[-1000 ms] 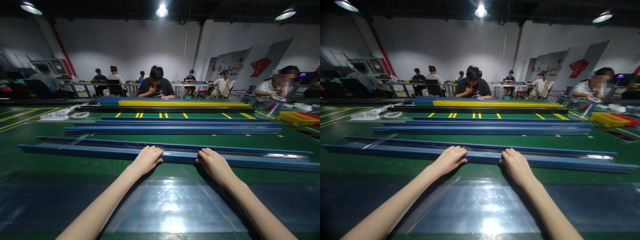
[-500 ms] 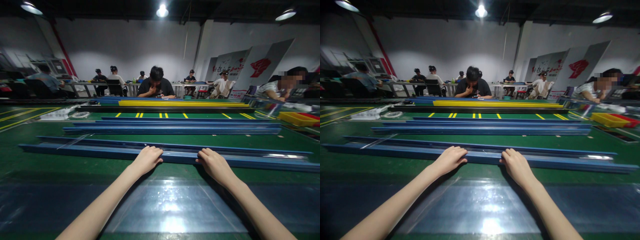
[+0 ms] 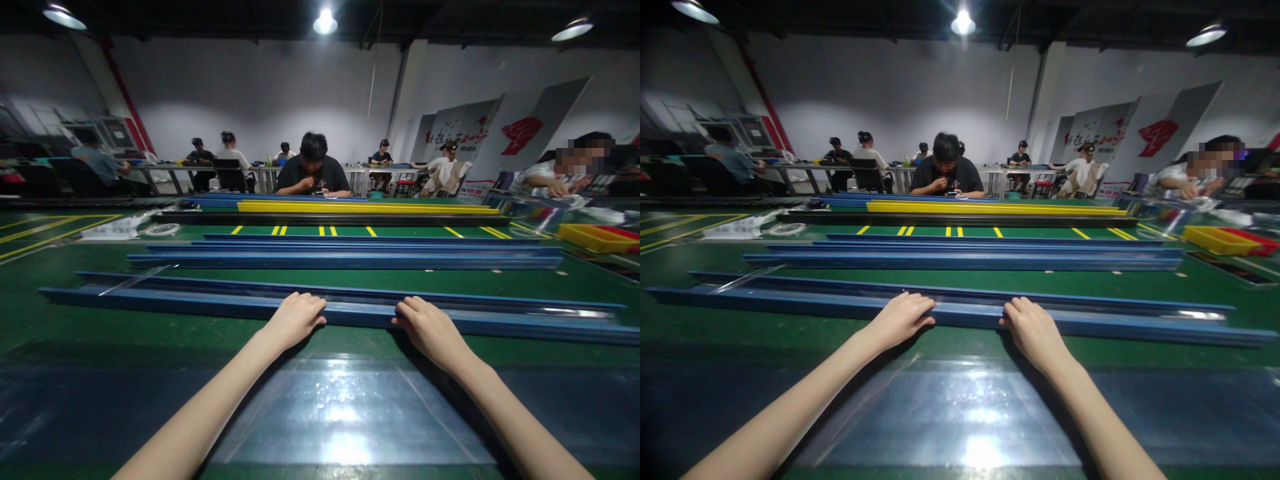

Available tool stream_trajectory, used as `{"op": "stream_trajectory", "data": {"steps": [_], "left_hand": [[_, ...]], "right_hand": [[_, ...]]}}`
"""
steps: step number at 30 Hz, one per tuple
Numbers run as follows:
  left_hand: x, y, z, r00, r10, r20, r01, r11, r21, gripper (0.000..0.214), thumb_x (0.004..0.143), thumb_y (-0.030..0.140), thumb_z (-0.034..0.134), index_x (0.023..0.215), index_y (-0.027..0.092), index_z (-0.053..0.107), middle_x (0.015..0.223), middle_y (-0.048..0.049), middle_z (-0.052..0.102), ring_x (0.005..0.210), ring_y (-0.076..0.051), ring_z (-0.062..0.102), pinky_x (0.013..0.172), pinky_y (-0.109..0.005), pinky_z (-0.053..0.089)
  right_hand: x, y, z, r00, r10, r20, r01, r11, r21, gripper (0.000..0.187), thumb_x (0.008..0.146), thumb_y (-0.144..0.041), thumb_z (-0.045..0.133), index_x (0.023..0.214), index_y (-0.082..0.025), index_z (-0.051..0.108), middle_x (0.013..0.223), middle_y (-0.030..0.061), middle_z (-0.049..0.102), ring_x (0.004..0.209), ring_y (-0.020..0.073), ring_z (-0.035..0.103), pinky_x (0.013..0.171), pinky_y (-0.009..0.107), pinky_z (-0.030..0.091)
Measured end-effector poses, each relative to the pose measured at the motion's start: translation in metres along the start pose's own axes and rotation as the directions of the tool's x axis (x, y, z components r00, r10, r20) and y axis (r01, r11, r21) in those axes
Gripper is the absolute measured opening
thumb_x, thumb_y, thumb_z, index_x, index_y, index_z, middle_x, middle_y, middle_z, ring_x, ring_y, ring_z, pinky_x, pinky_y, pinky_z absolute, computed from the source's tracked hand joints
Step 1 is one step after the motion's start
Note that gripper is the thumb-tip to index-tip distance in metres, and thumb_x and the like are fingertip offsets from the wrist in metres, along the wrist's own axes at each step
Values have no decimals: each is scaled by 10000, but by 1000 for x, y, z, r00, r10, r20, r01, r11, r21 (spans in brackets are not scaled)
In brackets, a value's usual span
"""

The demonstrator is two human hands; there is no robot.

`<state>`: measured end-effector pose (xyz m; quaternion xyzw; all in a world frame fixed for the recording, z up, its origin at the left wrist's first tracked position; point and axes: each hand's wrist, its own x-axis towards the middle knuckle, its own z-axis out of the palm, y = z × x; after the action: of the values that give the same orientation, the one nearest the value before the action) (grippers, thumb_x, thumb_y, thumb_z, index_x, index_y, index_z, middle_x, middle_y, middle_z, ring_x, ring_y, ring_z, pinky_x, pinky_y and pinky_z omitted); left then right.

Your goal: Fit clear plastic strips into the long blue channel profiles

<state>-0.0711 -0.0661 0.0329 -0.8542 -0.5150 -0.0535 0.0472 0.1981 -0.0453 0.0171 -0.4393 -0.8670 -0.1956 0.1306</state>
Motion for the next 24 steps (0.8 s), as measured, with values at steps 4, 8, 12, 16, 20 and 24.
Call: {"op": "stream_trajectory", "data": {"steps": [4,8,12,16,20,24], "left_hand": [[1,-1,0,1000,8,8,-8,1000,-6,110,837,294,522,827,184,517,912,-25,637,880,-197,571,710,-290,389],[1,-2,1,1000,-12,7,12,999,-39,139,831,320,528,870,191,494,904,-30,629,852,-195,578,691,-277,394],[1,-4,2,999,-35,1,35,997,-73,165,825,339,533,876,197,465,873,-26,621,824,-194,580,666,-262,392],[1,-5,1,999,-44,6,44,994,-103,162,829,343,523,854,197,456,854,-27,613,817,-195,576,651,-255,388],[1,-5,1,999,-47,-5,46,991,-126,153,836,342,509,839,199,453,838,-21,602,797,-183,572,642,-247,389],[0,-6,3,999,-32,-29,28,992,-124,157,836,342,507,821,197,449,839,-22,593,797,-182,568,642,-247,393]], "right_hand": [[0,1,1,1000,-7,-6,7,1000,-2,163,855,-223,451,711,-178,513,720,35,535,671,155,476,589,248,314],[0,1,1,1000,-4,-7,4,1000,-3,163,854,-223,454,709,-178,510,718,35,535,676,157,484,597,248,319],[0,1,1,1000,-1,-10,1,1000,2,159,854,-221,455,711,-180,509,716,34,537,679,156,487,596,246,322],[0,1,1,1000,3,-7,-3,1000,0,165,854,-225,457,701,-181,504,709,34,535,670,154,488,593,245,321],[0,1,0,1000,3,3,-3,1000,-4,163,854,-225,457,706,-177,506,711,34,536,673,156,493,591,247,324],[0,1,-1,1000,1,14,-1,1000,-10,175,864,-225,434,714,-181,512,714,35,540,674,156,493,587,250,327]]}}
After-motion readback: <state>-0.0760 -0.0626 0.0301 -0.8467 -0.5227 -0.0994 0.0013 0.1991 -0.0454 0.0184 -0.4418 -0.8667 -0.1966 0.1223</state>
